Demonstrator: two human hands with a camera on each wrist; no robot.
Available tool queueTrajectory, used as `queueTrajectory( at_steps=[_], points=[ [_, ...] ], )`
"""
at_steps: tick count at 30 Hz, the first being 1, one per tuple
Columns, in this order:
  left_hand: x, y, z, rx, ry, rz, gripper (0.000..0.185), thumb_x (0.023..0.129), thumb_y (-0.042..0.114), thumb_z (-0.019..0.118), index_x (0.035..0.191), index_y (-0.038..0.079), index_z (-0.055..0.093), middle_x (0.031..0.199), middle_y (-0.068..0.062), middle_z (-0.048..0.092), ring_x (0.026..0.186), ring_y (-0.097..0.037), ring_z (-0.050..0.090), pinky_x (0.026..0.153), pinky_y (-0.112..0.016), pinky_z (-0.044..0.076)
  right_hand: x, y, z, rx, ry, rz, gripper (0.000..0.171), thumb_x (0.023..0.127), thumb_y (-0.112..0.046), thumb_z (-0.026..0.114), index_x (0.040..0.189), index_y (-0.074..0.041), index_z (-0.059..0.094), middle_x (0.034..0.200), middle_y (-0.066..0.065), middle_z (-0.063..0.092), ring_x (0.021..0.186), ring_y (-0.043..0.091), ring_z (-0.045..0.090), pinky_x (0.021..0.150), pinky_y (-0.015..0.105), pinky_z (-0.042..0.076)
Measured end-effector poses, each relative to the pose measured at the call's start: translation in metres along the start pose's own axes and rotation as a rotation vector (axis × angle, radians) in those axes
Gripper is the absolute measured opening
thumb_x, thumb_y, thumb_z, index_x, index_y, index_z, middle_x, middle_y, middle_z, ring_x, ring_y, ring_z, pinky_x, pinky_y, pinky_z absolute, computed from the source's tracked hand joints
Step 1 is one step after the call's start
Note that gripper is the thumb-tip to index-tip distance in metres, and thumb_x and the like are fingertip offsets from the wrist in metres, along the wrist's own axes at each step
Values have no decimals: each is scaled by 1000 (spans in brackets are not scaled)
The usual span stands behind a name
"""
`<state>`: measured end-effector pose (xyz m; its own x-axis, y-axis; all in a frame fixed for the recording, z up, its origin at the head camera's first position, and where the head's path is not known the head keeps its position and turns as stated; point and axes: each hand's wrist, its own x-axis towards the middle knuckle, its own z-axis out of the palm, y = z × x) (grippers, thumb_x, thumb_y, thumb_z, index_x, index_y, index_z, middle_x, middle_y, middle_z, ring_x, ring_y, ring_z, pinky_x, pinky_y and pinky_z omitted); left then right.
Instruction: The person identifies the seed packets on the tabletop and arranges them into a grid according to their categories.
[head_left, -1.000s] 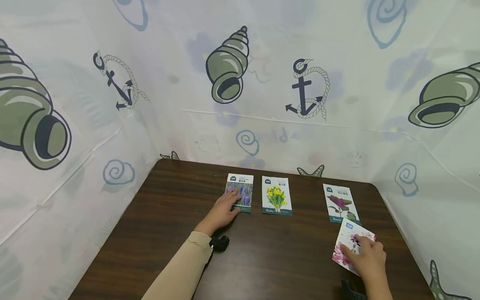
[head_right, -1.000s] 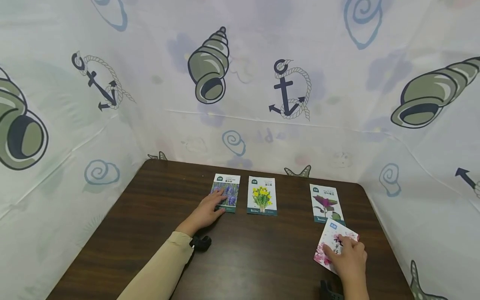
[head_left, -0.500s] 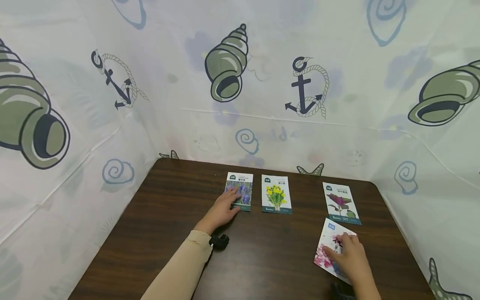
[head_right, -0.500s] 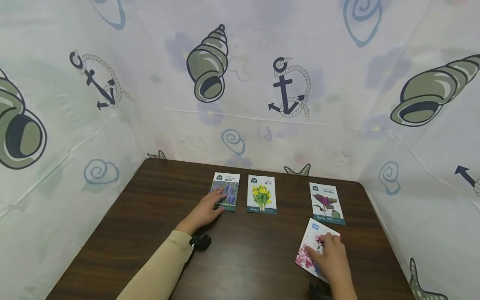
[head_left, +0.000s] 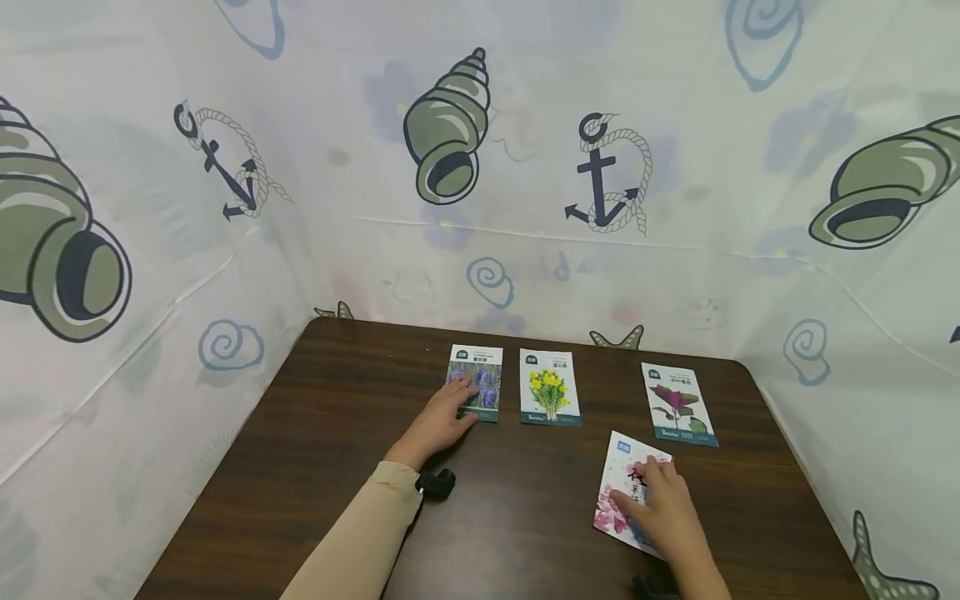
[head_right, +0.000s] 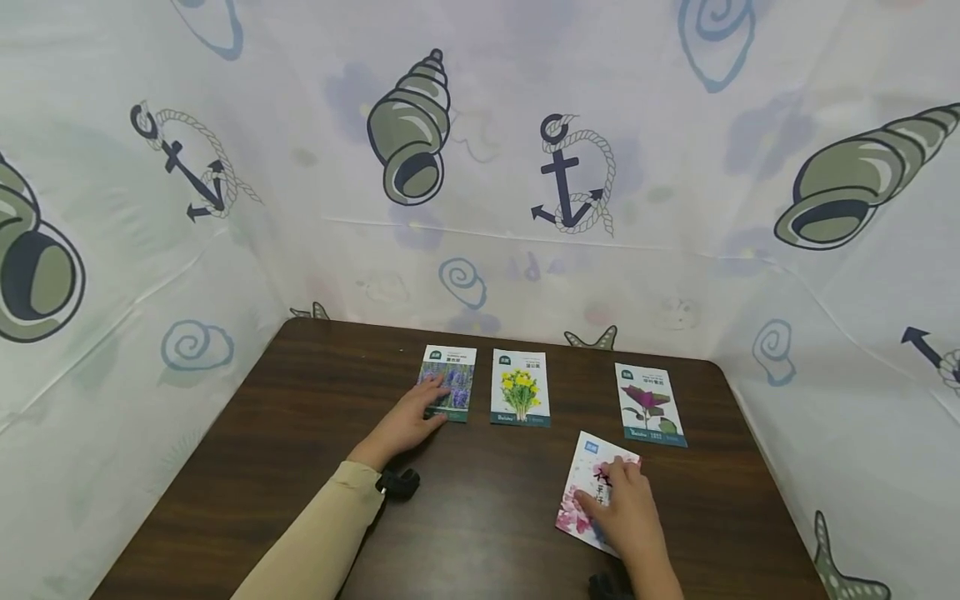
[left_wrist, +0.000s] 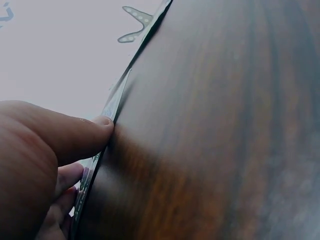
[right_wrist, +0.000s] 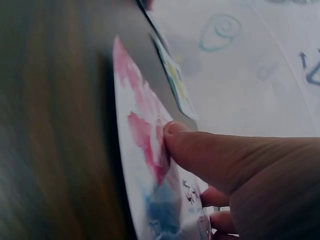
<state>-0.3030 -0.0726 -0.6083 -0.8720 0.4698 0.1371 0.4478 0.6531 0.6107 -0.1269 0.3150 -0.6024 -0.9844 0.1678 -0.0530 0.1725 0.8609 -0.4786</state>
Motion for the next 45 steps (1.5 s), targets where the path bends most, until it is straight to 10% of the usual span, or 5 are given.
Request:
queueTrajectory(
  at_steps=[38, 45],
  points=[
    [10, -1, -5, -69, -79, -81, 47, 112, 8, 58, 159, 9, 57, 180, -12, 29, 171, -37, 18, 137, -60, 22, -13, -111, 63, 12, -70, -252, 75, 90, -46, 88, 152, -11, 64, 164, 18, 53, 152, 43, 50, 124, 65, 45],
    [11, 0, -8, -67, -80, -100, 48, 112, 2, 52, 159, 10, 58, 180, -10, 30, 171, -36, 19, 137, -59, 23, -13, -120, 71, 46, -85, -380, 60, 99, -23, 79, 155, -10, 62, 168, 16, 51, 152, 41, 50, 123, 63, 47]
  ],
)
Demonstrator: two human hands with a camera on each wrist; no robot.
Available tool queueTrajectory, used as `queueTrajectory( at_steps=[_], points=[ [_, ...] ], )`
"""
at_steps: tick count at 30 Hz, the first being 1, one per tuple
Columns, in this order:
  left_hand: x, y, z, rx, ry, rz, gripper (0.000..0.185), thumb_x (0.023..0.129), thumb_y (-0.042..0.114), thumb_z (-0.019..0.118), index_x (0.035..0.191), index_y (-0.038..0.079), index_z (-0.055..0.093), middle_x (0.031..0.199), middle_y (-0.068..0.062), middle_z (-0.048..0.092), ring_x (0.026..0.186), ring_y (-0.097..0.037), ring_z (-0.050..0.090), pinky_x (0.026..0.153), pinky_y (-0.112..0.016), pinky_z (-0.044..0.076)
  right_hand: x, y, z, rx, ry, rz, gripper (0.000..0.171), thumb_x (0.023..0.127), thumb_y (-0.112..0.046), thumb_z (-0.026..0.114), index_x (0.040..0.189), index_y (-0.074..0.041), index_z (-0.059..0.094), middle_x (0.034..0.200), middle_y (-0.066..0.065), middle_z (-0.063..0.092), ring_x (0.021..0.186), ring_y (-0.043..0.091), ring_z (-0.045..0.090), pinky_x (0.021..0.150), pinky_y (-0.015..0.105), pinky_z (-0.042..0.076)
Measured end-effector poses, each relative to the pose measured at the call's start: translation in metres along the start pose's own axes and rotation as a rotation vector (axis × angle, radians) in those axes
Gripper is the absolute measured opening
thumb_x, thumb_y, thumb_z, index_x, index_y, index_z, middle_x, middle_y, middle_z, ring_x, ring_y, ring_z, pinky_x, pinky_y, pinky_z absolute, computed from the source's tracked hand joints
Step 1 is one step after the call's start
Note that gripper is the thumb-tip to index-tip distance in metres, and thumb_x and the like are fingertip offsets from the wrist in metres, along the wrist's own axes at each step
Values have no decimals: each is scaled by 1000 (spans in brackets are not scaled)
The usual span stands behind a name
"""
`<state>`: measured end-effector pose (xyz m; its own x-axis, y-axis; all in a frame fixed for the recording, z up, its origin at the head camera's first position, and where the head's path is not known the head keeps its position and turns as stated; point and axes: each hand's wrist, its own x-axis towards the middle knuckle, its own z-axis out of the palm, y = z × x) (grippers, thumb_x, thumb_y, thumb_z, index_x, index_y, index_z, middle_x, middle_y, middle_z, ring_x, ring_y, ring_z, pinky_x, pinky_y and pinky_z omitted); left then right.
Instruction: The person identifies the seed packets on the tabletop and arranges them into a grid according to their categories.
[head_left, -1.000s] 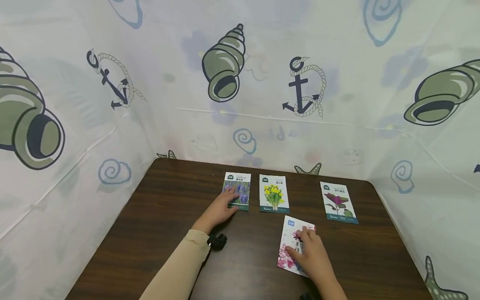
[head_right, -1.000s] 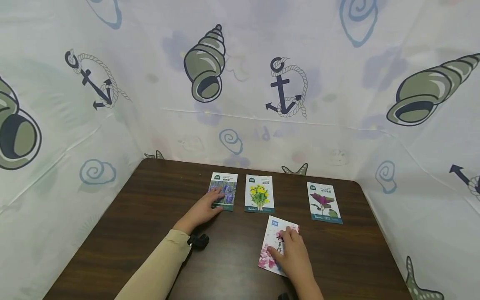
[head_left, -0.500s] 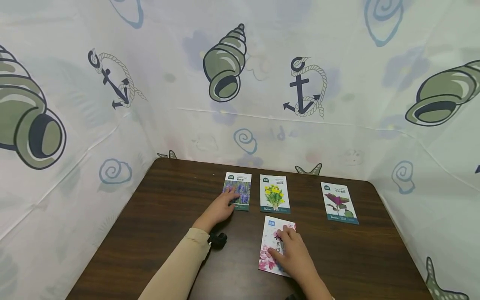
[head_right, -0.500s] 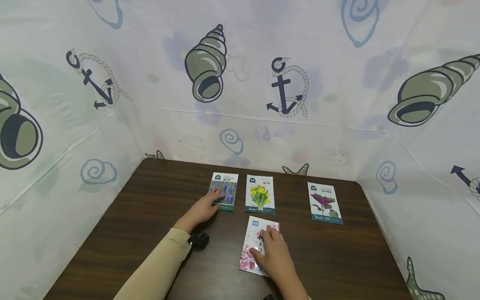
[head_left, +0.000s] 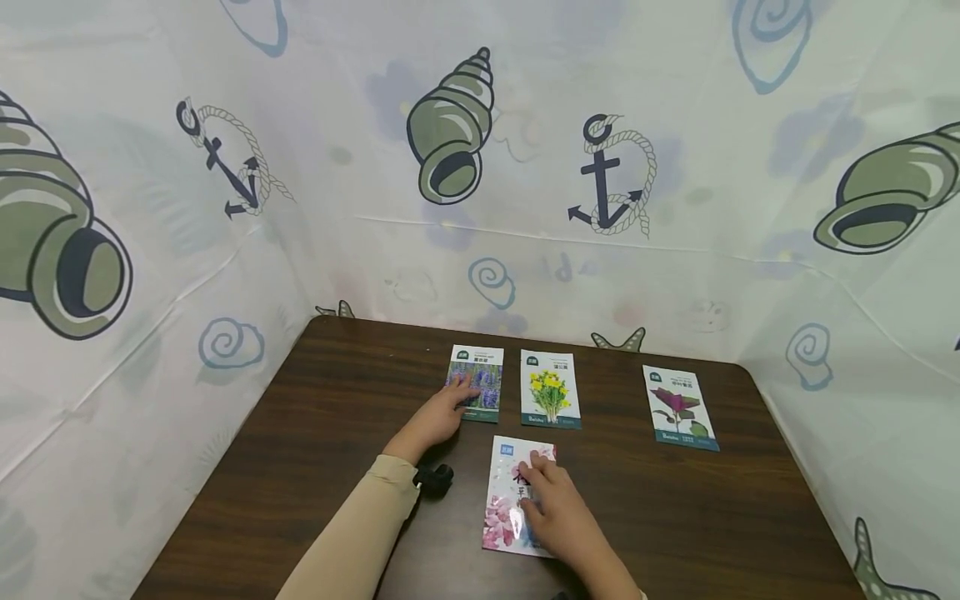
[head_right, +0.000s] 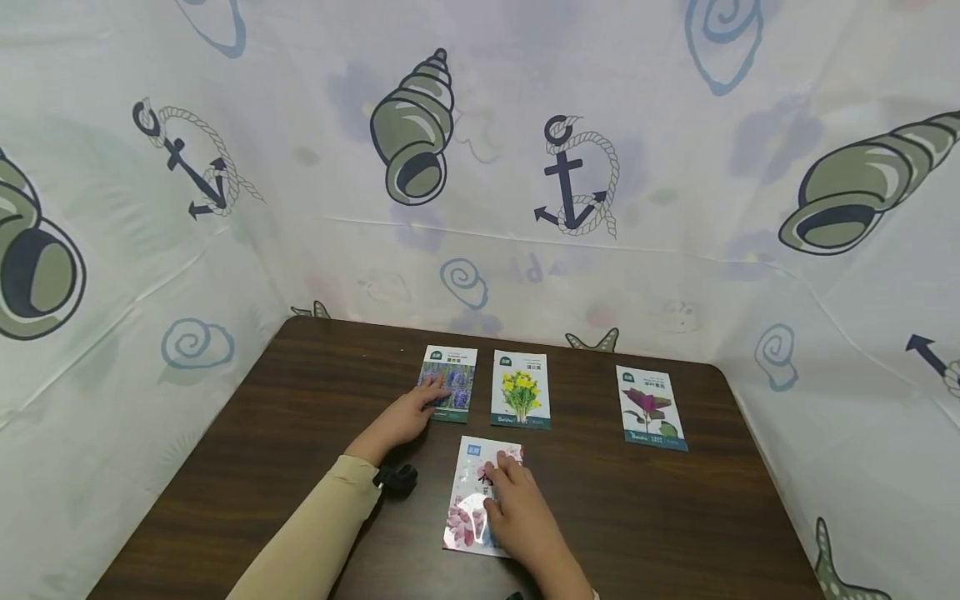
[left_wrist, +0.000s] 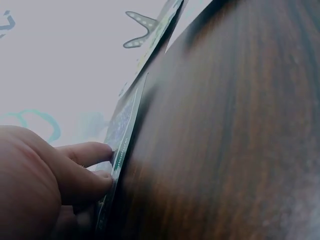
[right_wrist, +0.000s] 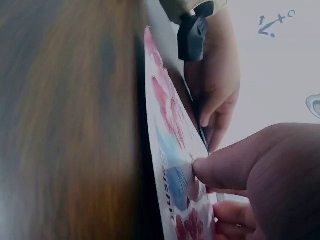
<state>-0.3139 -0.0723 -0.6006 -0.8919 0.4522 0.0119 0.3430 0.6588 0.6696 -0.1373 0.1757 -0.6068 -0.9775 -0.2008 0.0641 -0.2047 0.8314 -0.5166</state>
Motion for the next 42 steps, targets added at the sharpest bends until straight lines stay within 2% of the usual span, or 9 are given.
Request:
queueTrajectory(
  at_steps=[4, 9, 14, 20, 24, 31, 34, 39, 42],
  points=[
    [0, 1, -1, -1, 12, 10, 48, 111, -1, 50, 157, 8, 60, 179, -13, 32, 170, -38, 21, 137, -61, 23, 3, -7, 3, 43, -27, -44, 61, 98, -11, 73, 158, -9, 59, 170, 16, 48, 154, 42, 47, 123, 65, 45],
    [-2, -1, -2, -33, 15, -18, 55, 109, -7, 41, 157, 9, 60, 179, -10, 32, 170, -36, 20, 138, -59, 21, 8, -15, 7, 89, -112, -56, 67, 97, -9, 68, 162, -12, 54, 175, 14, 40, 158, 42, 41, 125, 68, 41],
    [-1, -2, -1, -66, 3, -30, 59, 105, -9, 39, 157, 9, 60, 180, -10, 30, 171, -35, 18, 138, -58, 20, 11, -15, 12, 135, -141, -94, 64, 97, -5, 67, 160, -12, 56, 177, 11, 38, 162, 41, 37, 127, 68, 38],
    [0, -1, -2, -89, 6, -11, 56, 106, -9, 40, 156, 7, 60, 180, -14, 30, 171, -38, 17, 138, -61, 19, 13, -11, 13, 206, -116, -135, 46, 99, -2, 68, 144, -10, 65, 172, 10, 42, 162, 38, 38, 128, 66, 37],
    [0, -1, -2, -85, -9, -31, 56, 108, -7, 40, 158, 9, 59, 181, -10, 28, 171, -34, 14, 139, -59, 18, 12, -9, 13, 213, -83, -154, 50, 101, -6, 72, 150, -13, 67, 161, 10, 49, 152, 33, 48, 124, 63, 44],
    [0, 0, -3, -78, -4, -26, 52, 110, -3, 40, 158, 9, 59, 180, -11, 28, 171, -35, 15, 139, -59, 18, 7, -6, 13, 256, -24, -205, 58, 96, 6, 70, 150, -14, 69, 153, 11, 53, 143, 27, 54, 118, 51, 52],
    [0, 0, -3, -83, -3, -20, 52, 110, -4, 41, 157, 7, 60, 180, -12, 29, 171, -36, 16, 138, -60, 18, 7, -6, 13, 232, -53, -223, 56, 97, 4, 70, 149, -17, 69, 158, 8, 53, 147, 28, 53, 120, 51, 51],
    [0, -1, -2, -84, -14, -29, 52, 110, -3, 40, 158, 7, 59, 180, -11, 29, 171, -35, 15, 138, -60, 17, 6, -6, 15, 210, -87, -244, 39, 100, -9, 77, 137, -19, 70, 168, 7, 51, 158, 35, 45, 125, 64, 43],
    [0, -1, -2, -80, -22, -42, 50, 113, 1, 40, 159, 9, 57, 180, -10, 28, 172, -33, 13, 139, -60, 16, 5, -6, 17, 186, -90, -264, 38, 100, -14, 78, 136, -22, 70, 171, 6, 49, 162, 38, 41, 127, 69, 37]
  ],
)
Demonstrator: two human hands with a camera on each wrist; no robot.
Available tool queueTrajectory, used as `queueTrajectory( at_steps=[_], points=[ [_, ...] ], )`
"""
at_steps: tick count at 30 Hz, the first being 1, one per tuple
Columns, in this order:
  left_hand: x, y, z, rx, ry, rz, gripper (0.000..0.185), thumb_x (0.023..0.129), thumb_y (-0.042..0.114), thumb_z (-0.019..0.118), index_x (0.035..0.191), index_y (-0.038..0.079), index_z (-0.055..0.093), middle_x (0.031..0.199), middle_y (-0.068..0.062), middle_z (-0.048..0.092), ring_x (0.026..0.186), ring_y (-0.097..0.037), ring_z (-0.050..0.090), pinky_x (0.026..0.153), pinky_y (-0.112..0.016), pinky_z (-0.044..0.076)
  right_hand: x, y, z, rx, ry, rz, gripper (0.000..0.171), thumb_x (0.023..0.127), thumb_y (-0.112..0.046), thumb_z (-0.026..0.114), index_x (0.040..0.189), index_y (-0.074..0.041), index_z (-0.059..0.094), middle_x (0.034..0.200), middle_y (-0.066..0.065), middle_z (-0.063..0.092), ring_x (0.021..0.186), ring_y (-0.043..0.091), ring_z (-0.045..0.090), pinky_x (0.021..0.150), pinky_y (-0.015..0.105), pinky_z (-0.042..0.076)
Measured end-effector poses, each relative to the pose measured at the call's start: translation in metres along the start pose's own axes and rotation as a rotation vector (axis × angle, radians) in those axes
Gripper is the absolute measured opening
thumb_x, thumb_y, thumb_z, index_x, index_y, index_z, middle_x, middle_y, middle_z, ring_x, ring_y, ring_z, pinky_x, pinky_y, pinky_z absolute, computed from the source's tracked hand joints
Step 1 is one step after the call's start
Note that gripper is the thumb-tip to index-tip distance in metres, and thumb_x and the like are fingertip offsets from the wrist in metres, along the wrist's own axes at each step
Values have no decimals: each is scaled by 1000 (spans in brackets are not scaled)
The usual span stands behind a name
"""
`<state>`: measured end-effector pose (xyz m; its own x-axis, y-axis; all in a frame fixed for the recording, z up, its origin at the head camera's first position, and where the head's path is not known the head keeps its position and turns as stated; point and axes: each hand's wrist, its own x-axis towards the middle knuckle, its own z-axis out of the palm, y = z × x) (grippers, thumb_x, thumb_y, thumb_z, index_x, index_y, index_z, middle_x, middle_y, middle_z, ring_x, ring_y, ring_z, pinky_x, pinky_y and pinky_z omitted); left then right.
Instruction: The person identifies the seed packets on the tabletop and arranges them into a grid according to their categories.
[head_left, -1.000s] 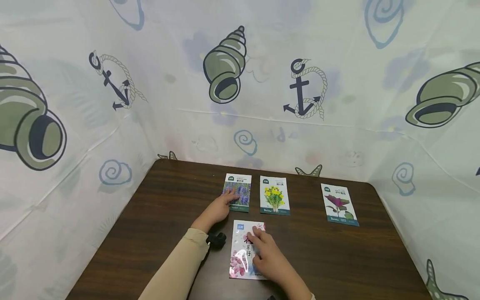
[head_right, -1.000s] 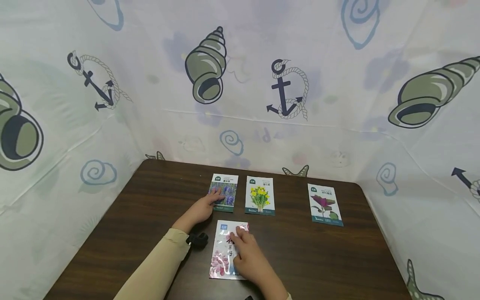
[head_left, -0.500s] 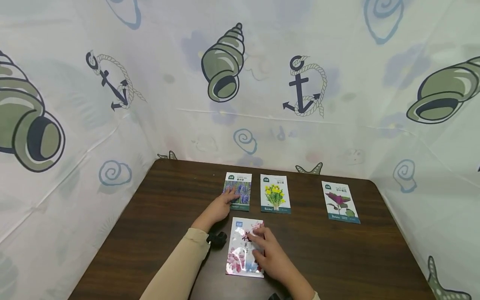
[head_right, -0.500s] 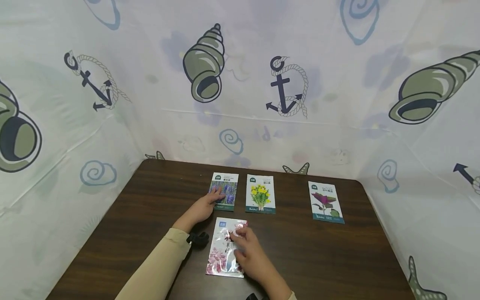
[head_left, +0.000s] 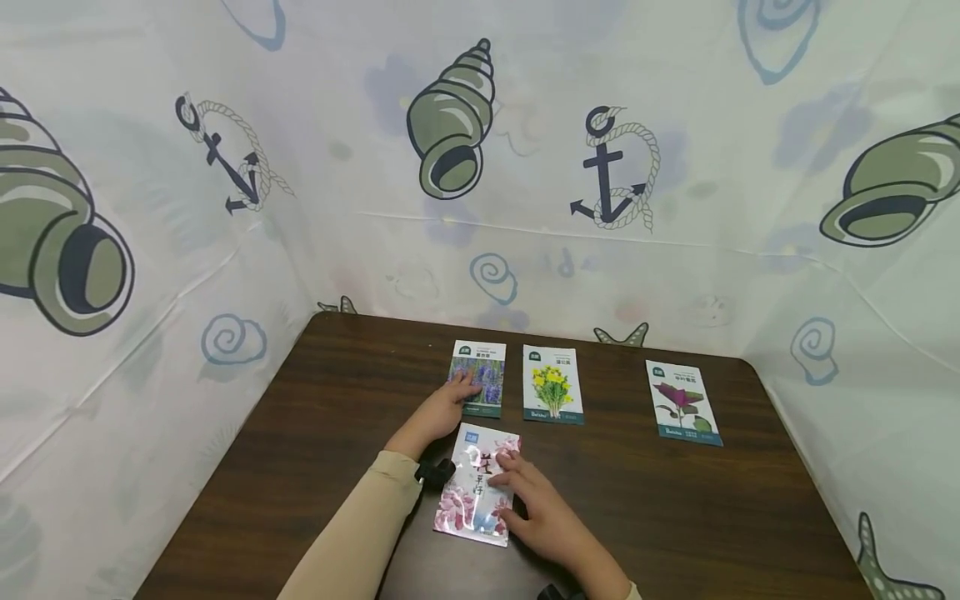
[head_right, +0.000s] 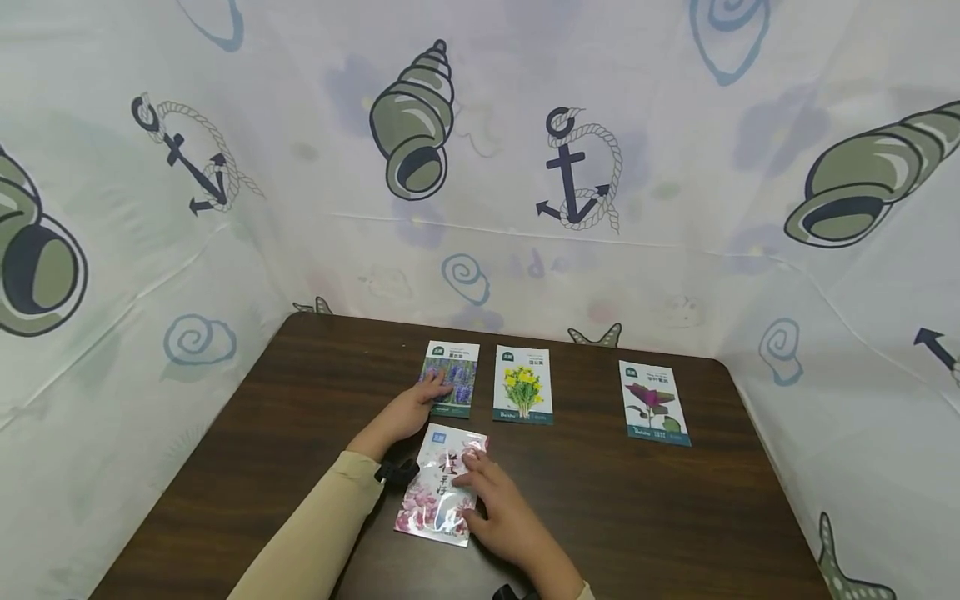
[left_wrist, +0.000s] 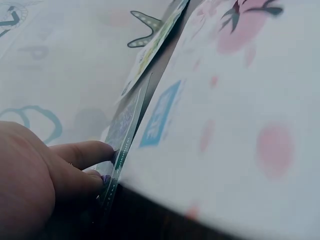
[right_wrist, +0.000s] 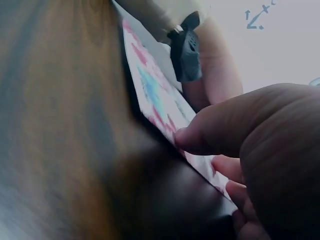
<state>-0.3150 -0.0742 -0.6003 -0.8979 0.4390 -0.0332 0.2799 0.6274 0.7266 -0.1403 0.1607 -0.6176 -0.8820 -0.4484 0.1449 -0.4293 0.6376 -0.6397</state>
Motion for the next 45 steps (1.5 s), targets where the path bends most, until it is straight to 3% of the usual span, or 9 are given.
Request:
queueTrajectory(
  at_steps=[6, 12, 20, 29, 35, 40, 45],
  points=[
    [1, 0, -1, -9, -6, 6, 50, 113, 1, 41, 159, 8, 57, 180, -11, 29, 171, -35, 14, 138, -61, 16, -1, -2, 4, -67, -6, -28, 48, 101, -21, 79, 147, -33, 70, 175, 10, 42, 165, 42, 33, 126, 75, 33],
    [-2, 0, -2, -7, -3, 15, 52, 110, -3, 41, 158, 6, 58, 179, -13, 30, 171, -36, 16, 138, -61, 17, -1, -5, 6, -128, 9, -76, 55, 99, -22, 80, 150, -36, 67, 171, 12, 47, 163, 43, 37, 125, 76, 35],
    [-4, 6, -6, -25, 2, -8, 48, 114, 2, 39, 159, 6, 56, 180, -13, 27, 171, -37, 14, 138, -64, 16, 3, -9, 4, -110, -10, -38, 37, 99, -23, 77, 132, -39, 72, 173, 5, 47, 164, 40, 36, 128, 75, 30],
    [-6, 3, -6, -43, 5, 14, 50, 111, -1, 40, 158, 5, 57, 179, -14, 30, 171, -38, 15, 138, -64, 16, 3, -9, 5, -114, -26, -59, 40, 102, -35, 76, 140, -47, 70, 176, 5, 41, 166, 43, 31, 128, 76, 27],
    [-5, 2, -5, -29, 1, 20, 47, 113, 2, 45, 158, 6, 57, 179, -15, 30, 171, -39, 16, 137, -65, 17, 2, -8, 5, -127, -35, -60, 43, 103, -35, 76, 143, -49, 68, 177, 5, 40, 166, 42, 30, 128, 76, 27],
    [-4, 2, -4, 0, -3, 39, 47, 113, 7, 54, 159, 5, 56, 179, -15, 29, 171, -39, 16, 136, -66, 19, 2, -5, 3, -60, -37, -54, 42, 105, -34, 74, 145, -47, 68, 178, 6, 38, 167, 44, 27, 128, 79, 25],
    [-2, 0, -3, 45, -8, 62, 50, 111, 12, 63, 160, 5, 55, 179, -15, 30, 170, -40, 18, 135, -66, 23, 1, -1, -2, 123, -26, -15, 42, 106, -29, 73, 147, -39, 69, 178, 10, 36, 168, 48, 21, 122, 88, 21]
  ],
)
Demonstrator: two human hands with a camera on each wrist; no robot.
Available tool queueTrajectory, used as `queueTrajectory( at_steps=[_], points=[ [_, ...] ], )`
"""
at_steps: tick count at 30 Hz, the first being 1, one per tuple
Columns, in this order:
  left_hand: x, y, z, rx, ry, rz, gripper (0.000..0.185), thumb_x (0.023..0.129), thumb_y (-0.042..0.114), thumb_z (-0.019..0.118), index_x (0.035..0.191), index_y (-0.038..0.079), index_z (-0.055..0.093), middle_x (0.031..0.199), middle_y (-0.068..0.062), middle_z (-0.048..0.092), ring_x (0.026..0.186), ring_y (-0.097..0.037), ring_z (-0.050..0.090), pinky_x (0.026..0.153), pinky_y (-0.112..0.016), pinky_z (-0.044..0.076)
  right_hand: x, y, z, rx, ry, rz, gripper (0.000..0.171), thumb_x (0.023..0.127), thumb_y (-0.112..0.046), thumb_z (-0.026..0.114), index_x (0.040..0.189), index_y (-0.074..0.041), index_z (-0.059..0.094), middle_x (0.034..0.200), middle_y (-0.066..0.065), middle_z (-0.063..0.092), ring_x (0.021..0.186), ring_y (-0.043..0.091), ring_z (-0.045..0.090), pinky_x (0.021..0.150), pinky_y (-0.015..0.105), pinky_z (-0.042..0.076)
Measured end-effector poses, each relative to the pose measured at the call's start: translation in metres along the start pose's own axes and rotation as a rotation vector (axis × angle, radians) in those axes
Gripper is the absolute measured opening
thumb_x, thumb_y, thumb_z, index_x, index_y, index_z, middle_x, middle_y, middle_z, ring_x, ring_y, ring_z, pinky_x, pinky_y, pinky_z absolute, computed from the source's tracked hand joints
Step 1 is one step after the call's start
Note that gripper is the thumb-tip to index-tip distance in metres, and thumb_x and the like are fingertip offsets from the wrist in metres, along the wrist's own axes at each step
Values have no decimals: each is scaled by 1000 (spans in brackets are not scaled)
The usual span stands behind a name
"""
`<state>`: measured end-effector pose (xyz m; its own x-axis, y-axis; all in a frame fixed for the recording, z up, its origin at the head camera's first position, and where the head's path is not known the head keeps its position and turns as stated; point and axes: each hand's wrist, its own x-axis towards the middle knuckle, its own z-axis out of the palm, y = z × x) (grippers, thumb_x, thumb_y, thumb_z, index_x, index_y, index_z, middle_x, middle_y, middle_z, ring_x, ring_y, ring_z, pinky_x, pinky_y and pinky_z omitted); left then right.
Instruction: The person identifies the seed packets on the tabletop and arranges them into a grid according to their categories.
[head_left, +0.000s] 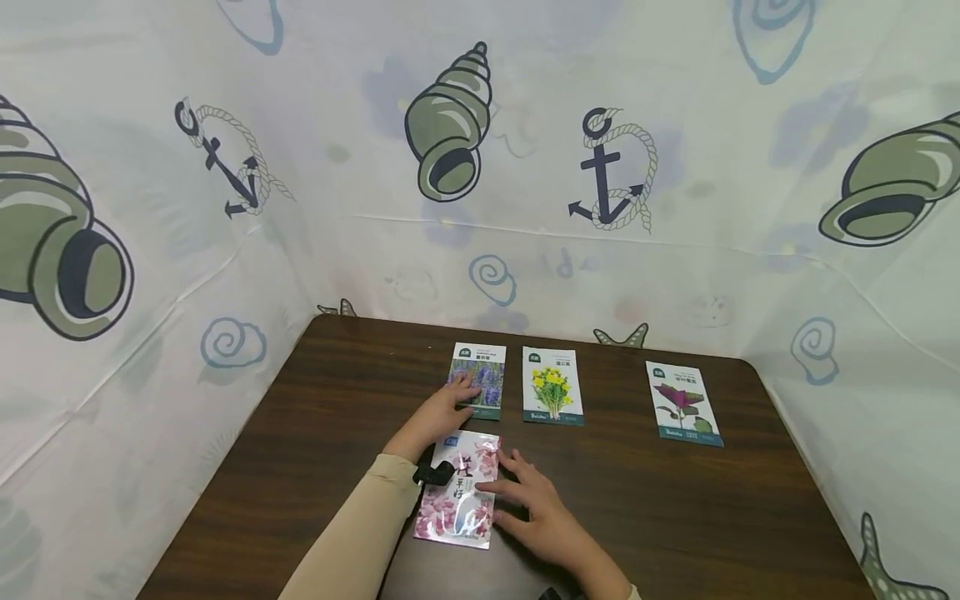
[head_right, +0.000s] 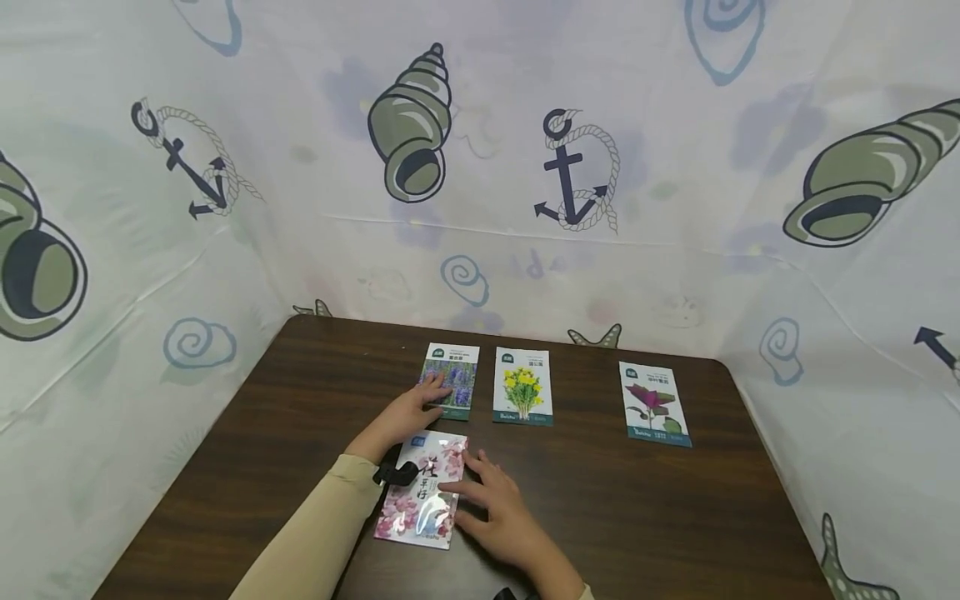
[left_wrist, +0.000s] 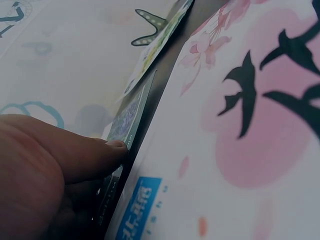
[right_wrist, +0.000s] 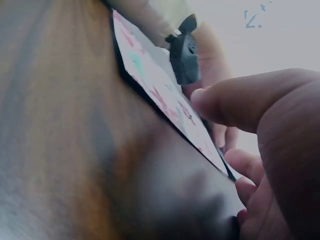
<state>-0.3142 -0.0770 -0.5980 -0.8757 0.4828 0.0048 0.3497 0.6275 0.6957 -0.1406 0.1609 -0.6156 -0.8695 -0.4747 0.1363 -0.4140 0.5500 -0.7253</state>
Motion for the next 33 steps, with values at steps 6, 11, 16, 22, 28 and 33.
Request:
queueTrajectory(
  at_steps=[6, 11, 16, 22, 28, 33],
  points=[
    [1, -1, 3, -7, 6, -6, 51, 109, 11, 65, 160, 6, 56, 179, -15, 30, 170, -39, 17, 136, -64, 22, -2, 3, -9, 178, 35, 29, 40, 109, -23, 69, 147, -33, 69, 180, 11, 33, 169, 48, 14, 125, 86, 18],
    [-1, -1, 4, -20, 5, 5, 52, 109, 10, 65, 160, 3, 55, 179, -17, 29, 170, -40, 16, 137, -64, 21, -5, 6, -23, 205, 154, 45, 37, 109, -17, 69, 144, -27, 71, 176, 15, 38, 169, 50, 15, 126, 84, 21],
    [0, -1, 4, -22, 13, 21, 52, 109, 9, 65, 160, 3, 54, 179, -17, 29, 171, -39, 15, 137, -63, 19, -7, 12, -47, 180, 282, 60, 38, 108, -14, 68, 142, -33, 71, 175, 16, 40, 168, 51, 16, 124, 85, 22],
    [2, -5, 6, -15, 5, 28, 53, 109, 8, 65, 160, 3, 53, 180, -18, 27, 170, -40, 15, 137, -63, 18, -12, 22, -76, 136, 344, 145, 36, 108, -15, 69, 140, -31, 73, 173, 13, 44, 168, 50, 16, 126, 85, 17],
    [1, -6, 6, -6, 10, 40, 54, 110, 12, 65, 162, 4, 52, 180, -16, 27, 171, -38, 15, 138, -61, 18, -14, 37, -104, 77, 390, 204, 33, 108, -13, 69, 139, -21, 73, 171, 18, 46, 168, 51, 17, 127, 83, 17],
    [0, -3, 4, -14, 11, 46, 53, 109, 10, 65, 160, 3, 53, 179, -18, 28, 170, -40, 16, 138, -61, 17, -17, 53, -125, 58, 404, 243, 31, 111, -17, 65, 141, -17, 72, 172, 19, 43, 168, 52, 13, 127, 84, 15]
  ],
)
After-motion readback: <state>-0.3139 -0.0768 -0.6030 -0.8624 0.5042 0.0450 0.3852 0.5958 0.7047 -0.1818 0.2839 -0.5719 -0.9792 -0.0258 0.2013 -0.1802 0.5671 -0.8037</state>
